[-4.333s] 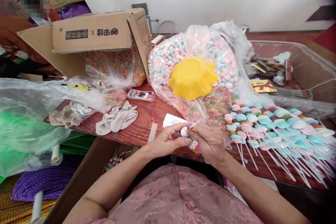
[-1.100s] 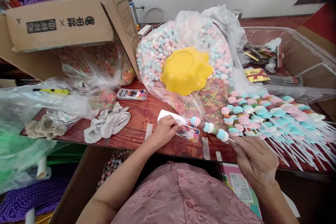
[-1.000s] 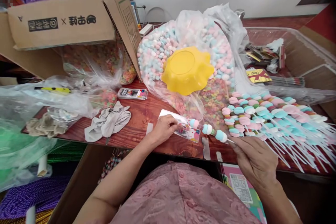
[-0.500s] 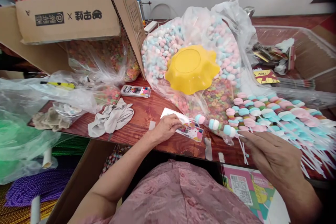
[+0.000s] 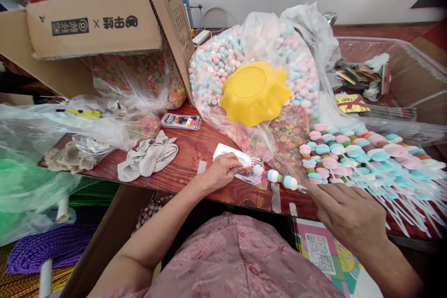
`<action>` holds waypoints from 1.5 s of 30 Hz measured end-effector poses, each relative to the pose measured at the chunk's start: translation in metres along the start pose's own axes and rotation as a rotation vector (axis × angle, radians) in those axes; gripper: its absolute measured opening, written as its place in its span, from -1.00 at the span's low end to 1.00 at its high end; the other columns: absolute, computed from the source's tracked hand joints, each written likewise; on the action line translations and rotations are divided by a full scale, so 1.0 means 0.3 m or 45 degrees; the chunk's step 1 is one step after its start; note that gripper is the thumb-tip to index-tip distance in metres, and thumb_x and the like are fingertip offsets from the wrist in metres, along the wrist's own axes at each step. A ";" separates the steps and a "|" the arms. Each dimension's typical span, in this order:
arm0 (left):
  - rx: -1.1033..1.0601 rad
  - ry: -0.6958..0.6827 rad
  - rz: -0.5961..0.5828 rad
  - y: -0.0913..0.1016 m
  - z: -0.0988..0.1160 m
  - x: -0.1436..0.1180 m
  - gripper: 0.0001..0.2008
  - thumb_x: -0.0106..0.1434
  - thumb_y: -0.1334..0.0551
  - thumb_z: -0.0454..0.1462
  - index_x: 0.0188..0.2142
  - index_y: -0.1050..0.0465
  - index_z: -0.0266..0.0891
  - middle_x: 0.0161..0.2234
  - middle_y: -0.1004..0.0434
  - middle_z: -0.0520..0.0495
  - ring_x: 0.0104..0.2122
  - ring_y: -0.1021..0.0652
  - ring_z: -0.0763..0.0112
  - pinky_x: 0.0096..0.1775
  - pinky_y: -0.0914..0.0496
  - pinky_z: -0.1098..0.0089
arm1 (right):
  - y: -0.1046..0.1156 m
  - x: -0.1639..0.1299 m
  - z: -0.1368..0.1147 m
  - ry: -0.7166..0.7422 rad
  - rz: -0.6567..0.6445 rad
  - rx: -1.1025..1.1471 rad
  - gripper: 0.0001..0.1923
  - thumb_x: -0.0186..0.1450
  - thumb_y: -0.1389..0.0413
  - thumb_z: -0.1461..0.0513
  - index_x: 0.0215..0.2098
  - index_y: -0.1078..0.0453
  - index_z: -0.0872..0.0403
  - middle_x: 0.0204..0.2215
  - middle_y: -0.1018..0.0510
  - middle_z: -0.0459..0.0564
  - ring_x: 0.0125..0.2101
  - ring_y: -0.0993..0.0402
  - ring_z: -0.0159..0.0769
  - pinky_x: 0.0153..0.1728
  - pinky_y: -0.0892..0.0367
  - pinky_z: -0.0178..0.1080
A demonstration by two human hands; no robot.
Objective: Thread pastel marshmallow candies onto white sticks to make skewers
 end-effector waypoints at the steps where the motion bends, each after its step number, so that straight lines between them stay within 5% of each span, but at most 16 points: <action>1: 0.026 0.004 -0.005 -0.003 0.008 0.000 -0.80 0.28 -0.14 -0.41 -0.41 -0.53 -0.31 -0.41 -0.43 -0.06 -0.38 -0.44 0.44 -0.31 -0.30 0.45 | 0.004 0.002 -0.009 0.014 0.010 -0.011 -0.71 0.32 -0.04 0.37 -0.04 -0.48 0.10 -0.46 -0.56 -0.05 -0.45 -0.39 -0.30 -0.39 -0.13 -0.22; 12: 0.025 0.082 0.016 -0.007 0.008 0.001 -0.80 0.27 -0.15 -0.40 -0.45 -0.49 -0.28 -0.41 -0.45 -0.04 -0.38 -0.45 0.44 -0.29 -0.30 0.43 | 0.017 -0.056 0.051 -0.153 0.062 0.243 -0.72 0.33 -0.07 0.39 -0.03 -0.46 0.10 -0.37 -0.60 -0.01 -0.38 -0.47 -0.30 -0.33 -0.26 -0.27; 22: 0.156 0.008 -0.033 -0.012 0.044 -0.002 -0.78 0.25 -0.11 -0.42 -0.44 -0.50 -0.27 -0.41 -0.46 -0.06 -0.34 -0.45 0.39 -0.26 -0.31 0.40 | 0.029 0.029 0.072 0.056 -0.052 0.033 -0.74 0.34 -0.03 0.35 -0.13 -0.53 0.03 -0.44 -0.60 -0.05 -0.45 -0.46 -0.32 -0.38 -0.25 -0.25; 29: 0.313 0.161 0.051 0.017 0.045 -0.005 -0.84 0.24 -0.17 -0.38 -0.46 -0.47 -0.28 -0.43 -0.45 -0.05 -0.37 -0.44 0.38 -0.28 -0.31 0.38 | 0.077 0.018 0.120 -0.087 0.138 0.072 -0.77 0.35 -0.04 0.34 -0.09 -0.49 0.14 -0.37 -0.62 0.07 -0.37 -0.52 -0.24 -0.35 -0.28 -0.26; 37: 0.414 0.020 -0.001 -0.028 0.021 -0.049 -0.82 0.34 -0.15 -0.30 -0.19 -0.54 -0.25 -0.30 -0.46 -0.11 -0.28 -0.44 0.34 -0.23 -0.33 0.37 | 0.038 -0.036 0.101 -0.155 0.104 0.172 -0.77 0.31 -0.08 0.35 -0.12 -0.52 0.05 -0.42 -0.62 -0.03 -0.42 -0.53 -0.31 -0.40 -0.30 -0.31; 41: 0.363 0.026 0.035 -0.026 0.011 -0.053 -0.81 0.32 -0.15 -0.33 -0.33 -0.56 -0.24 -0.36 -0.45 -0.08 -0.31 -0.42 0.37 -0.26 -0.30 0.38 | 0.018 -0.061 0.097 -0.245 0.083 0.238 -0.72 0.32 -0.06 0.34 -0.08 -0.53 0.02 -0.38 -0.63 -0.02 -0.41 -0.56 -0.30 -0.40 -0.34 -0.30; 45: 0.094 0.273 0.106 -0.007 -0.016 -0.027 -0.85 0.19 -0.26 -0.32 -0.50 -0.50 -0.28 -0.45 -0.44 -0.02 -0.37 -0.43 0.41 -0.30 -0.29 0.40 | 0.018 -0.066 0.079 -0.222 0.091 0.283 -0.70 0.31 -0.07 0.35 -0.07 -0.53 0.01 -0.39 -0.63 -0.04 -0.44 -0.55 -0.30 -0.42 -0.34 -0.29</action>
Point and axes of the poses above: each hand's wrist, its own x-axis towards the middle knuckle, its own y-axis out of the back of the hand, z = x × y, the point moved 6 cm from there along x, towards the middle knuckle
